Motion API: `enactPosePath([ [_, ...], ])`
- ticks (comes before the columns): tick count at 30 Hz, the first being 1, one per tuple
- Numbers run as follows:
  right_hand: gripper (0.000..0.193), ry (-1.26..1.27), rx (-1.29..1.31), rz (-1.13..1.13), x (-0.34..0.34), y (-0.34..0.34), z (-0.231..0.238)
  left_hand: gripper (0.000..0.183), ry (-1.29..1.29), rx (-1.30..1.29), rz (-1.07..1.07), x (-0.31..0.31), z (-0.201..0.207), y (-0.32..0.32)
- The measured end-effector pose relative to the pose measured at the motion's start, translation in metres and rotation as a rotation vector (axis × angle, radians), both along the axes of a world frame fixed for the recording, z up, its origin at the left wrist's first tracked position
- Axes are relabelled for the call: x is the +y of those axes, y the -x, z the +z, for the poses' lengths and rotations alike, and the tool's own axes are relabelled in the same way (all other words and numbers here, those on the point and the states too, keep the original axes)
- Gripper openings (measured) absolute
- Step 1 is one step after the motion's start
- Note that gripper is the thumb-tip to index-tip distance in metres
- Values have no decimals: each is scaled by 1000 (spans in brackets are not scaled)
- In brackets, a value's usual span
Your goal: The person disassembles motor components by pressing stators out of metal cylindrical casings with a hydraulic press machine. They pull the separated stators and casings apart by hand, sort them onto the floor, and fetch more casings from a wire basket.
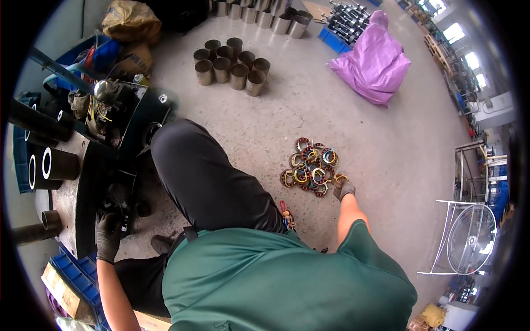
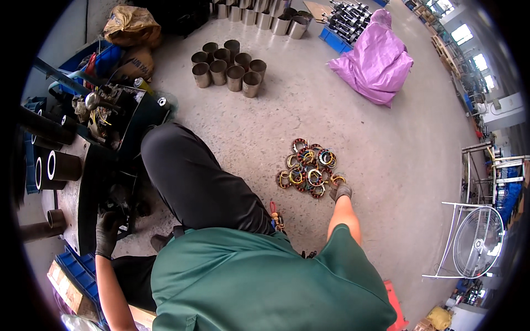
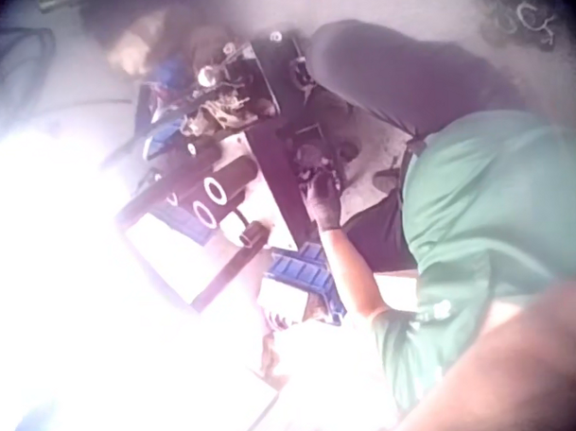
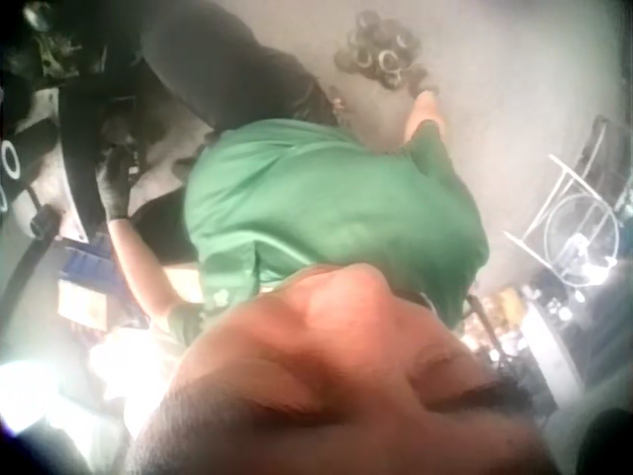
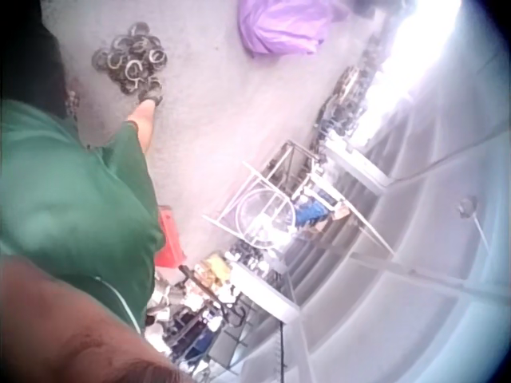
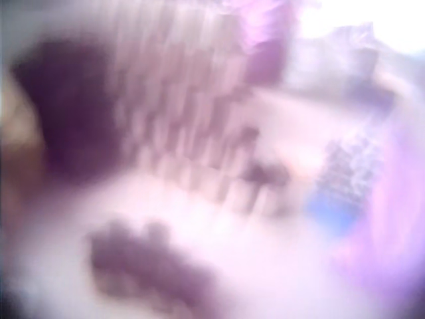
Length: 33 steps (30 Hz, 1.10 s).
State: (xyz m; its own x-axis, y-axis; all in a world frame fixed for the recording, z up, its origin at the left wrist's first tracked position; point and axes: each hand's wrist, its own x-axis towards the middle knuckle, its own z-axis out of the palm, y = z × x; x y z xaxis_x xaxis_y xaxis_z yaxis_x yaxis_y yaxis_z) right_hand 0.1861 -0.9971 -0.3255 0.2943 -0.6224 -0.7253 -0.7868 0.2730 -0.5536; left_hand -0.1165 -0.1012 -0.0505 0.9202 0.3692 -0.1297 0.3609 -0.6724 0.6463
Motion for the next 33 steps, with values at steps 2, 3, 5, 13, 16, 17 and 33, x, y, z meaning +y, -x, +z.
enactPosePath([
  [2, 24, -116, -88, -110, 21, -7, -2, 25, 74, 49, 56, 1, -3, 2],
  [3, 24, -148, -102, -134, 33, -8, -2, 24, 5, 96, 28, -3, -1, -1],
  [5, 26, -167, -128, -161, 36, -8, -3, 24, -56, 130, -4, -7, -7, -7],
  [13, 32, -70, -45, -90, 30, 16, -16, 24, 118, 137, 105, -17, -23, -30],
  [16, 35, 107, 88, 76, 37, 18, -25, 25, 79, 99, 88, -6, -14, -18],
  [17, 36, 213, 153, 173, 39, 15, -29, 27, 33, 56, 36, -1, -10, -14],
  [33, 28, 732, -1134, 1550, 423, -290, 106, 23, -427, -168, 378, -34, 99, 4],
])
